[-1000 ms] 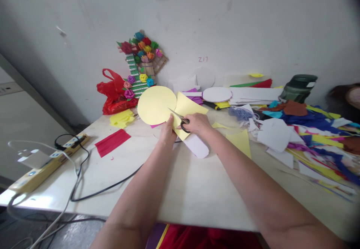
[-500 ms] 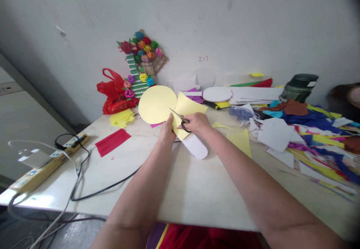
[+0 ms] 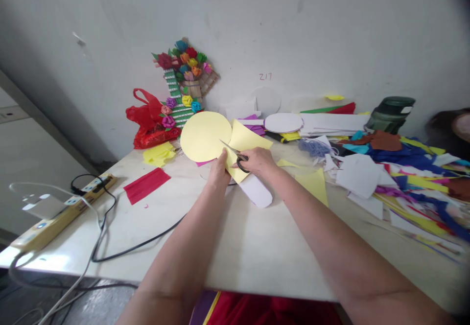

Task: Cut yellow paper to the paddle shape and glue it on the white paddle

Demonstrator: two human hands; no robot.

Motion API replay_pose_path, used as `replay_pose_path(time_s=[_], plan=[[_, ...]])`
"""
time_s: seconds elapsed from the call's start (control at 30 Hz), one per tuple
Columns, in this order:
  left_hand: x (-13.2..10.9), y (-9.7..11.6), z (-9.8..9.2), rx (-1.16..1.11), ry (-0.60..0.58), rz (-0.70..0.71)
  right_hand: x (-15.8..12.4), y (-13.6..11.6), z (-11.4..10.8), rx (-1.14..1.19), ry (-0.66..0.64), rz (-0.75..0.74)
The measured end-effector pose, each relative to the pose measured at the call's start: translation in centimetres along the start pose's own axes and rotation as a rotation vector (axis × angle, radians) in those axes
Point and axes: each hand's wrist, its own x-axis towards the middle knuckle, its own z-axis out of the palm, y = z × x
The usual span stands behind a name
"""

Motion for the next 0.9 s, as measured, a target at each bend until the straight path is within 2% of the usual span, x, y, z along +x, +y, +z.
replay_pose_path(time_s=[0.37,0.57,0.63,0.77,0.9], plan=[[0.4,0.1,-0.2,0.015,0.034,-0.009,0.0,0.1,0.3,0.029,0.017,-0.027],[0.7,0.3,-0.5,0.008,0.035,0.013,0.2,0.1,-0.2,0.101,-0.069,0.009],[1.0,0.6,-0.8,-0.004,0.084,0.049,0.3,0.4,-0.3,0.142,-0.095,0.044],[1.5,1.6,-1.6,-0.011,0.253,0.088,0.5,2.2,-0.7,0.341,-0.234,0.040],[1.8,2.5,-2.6,0.000,0.300,0.145,0.4,5.0,-1.7,0.636,-0.425,0.062]])
